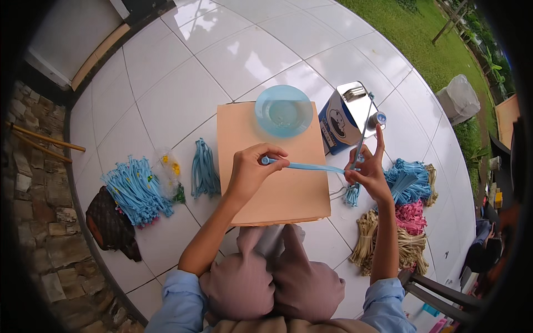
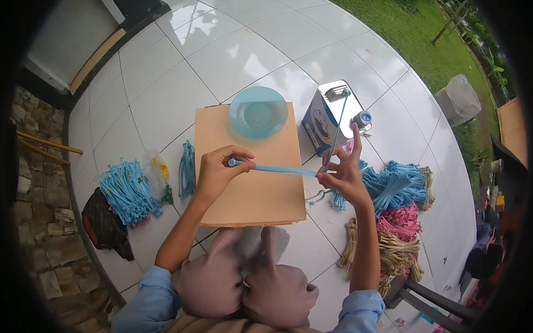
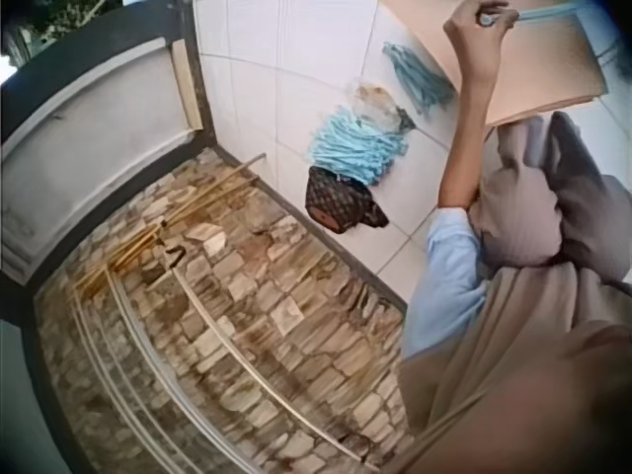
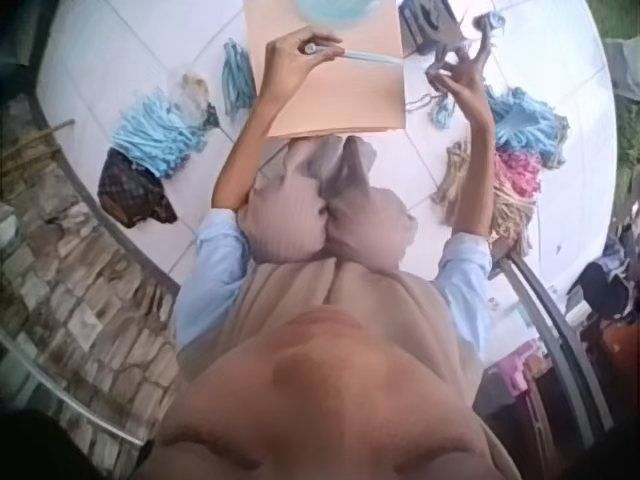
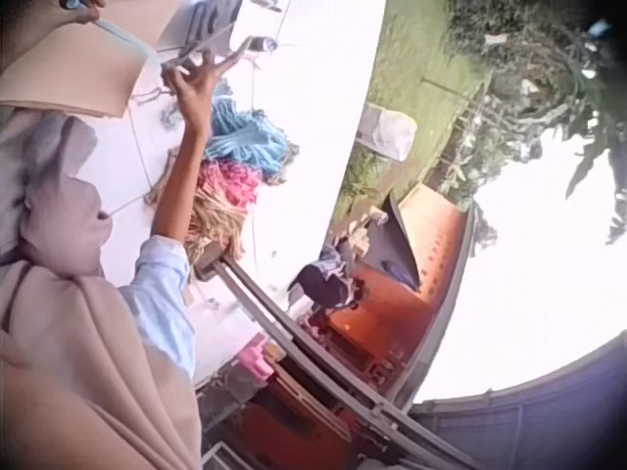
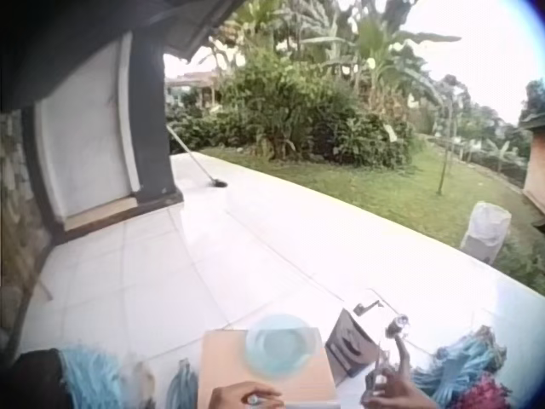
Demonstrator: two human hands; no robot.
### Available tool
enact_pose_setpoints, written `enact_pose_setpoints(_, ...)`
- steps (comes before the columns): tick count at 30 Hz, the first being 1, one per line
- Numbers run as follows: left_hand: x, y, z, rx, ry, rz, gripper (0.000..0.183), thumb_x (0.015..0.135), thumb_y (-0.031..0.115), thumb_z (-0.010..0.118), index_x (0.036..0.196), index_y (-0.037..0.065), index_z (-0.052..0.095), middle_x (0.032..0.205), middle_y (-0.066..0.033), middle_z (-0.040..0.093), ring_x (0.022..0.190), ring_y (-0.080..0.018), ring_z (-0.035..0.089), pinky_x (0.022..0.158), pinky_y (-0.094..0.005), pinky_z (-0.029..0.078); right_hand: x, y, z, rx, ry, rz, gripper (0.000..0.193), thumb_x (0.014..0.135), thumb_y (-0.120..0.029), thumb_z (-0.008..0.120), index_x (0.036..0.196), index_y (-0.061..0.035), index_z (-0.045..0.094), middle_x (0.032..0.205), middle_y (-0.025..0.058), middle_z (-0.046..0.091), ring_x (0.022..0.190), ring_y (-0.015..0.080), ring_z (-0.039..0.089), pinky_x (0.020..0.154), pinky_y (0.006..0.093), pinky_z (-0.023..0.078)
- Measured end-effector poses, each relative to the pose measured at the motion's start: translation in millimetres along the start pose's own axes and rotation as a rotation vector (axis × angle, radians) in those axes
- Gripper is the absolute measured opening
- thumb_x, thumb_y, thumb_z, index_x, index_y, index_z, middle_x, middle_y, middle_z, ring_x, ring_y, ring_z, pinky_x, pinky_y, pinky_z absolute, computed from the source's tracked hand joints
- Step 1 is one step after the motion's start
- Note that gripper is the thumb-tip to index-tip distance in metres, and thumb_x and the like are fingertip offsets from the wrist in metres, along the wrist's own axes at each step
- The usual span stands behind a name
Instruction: The person applies adhesive from a bowl to blue straps and attaches small green and yellow floral components to other blue straps.
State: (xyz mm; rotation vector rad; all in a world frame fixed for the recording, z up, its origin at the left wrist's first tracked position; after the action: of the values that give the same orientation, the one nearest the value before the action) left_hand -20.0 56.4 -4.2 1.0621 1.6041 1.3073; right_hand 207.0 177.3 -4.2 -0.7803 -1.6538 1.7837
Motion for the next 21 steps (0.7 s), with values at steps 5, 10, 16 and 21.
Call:
enact_pose_setpoints(5,19,5,-2,0.331,0.044,0.236,0.018,0.073,-0.001,0.068,0.090,0.005,0.069,0.077,-0.0060,0.061,0.068,-0.0137,0.059,0.062,-0.0249,0.048,40,15,-7,-0.084,-0.029,0.024,0.116,0.070,0.003,0.070,0.140,-0.0269,-0.018,0.094,0.0127,0.049,0.065,0.0181,0.060,0.044,0.0252,0.049)
enact_pose_setpoints(10,23,-8,-1,0.428,-0.108,0.220,0.032,0.074,-0.003,0.064,0.100,0.015,0.069,0.076,-0.0048,0.045,0.069,-0.0145,0.051,0.064,-0.0280,0.046,59,32,0,-0.035,-0.097,0.063,0.114,0.071,0.002,0.069,0.140,-0.0260,-0.017,0.093,0.0120,0.048,0.065,0.0174,0.060,0.044,0.0237,0.047)
enact_pose_setpoints(16,30,-11,4,0.602,-0.254,0.270,0.039,0.075,0.001,0.062,0.106,0.024,0.068,0.076,-0.0042,0.034,0.067,-0.0160,0.043,0.066,-0.0293,0.044,68,42,-1,-0.049,-0.140,0.091,0.111,0.073,0.001,0.069,0.140,-0.0256,-0.016,0.093,0.0109,0.048,0.065,0.0158,0.060,0.046,0.0236,0.047)
enact_pose_setpoints(21,19,-12,6,0.609,-0.331,0.259,0.039,0.075,0.003,0.062,0.107,0.026,0.067,0.076,-0.0043,0.033,0.066,-0.0168,0.043,0.065,-0.0277,0.045,56,40,4,-0.052,-0.183,0.140,0.111,0.073,0.001,0.069,0.140,-0.0253,-0.015,0.093,0.0114,0.050,0.067,0.0153,0.060,0.047,0.0230,0.049)
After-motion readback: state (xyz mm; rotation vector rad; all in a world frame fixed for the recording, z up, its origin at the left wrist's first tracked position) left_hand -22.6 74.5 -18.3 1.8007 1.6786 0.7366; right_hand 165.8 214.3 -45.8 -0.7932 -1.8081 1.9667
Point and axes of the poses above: each hand's wrist, its own x-axis towards the middle knuckle, its own z-axis out of the palm, y = z × x, the point moved 6 cm from there along x, towards the middle knuckle
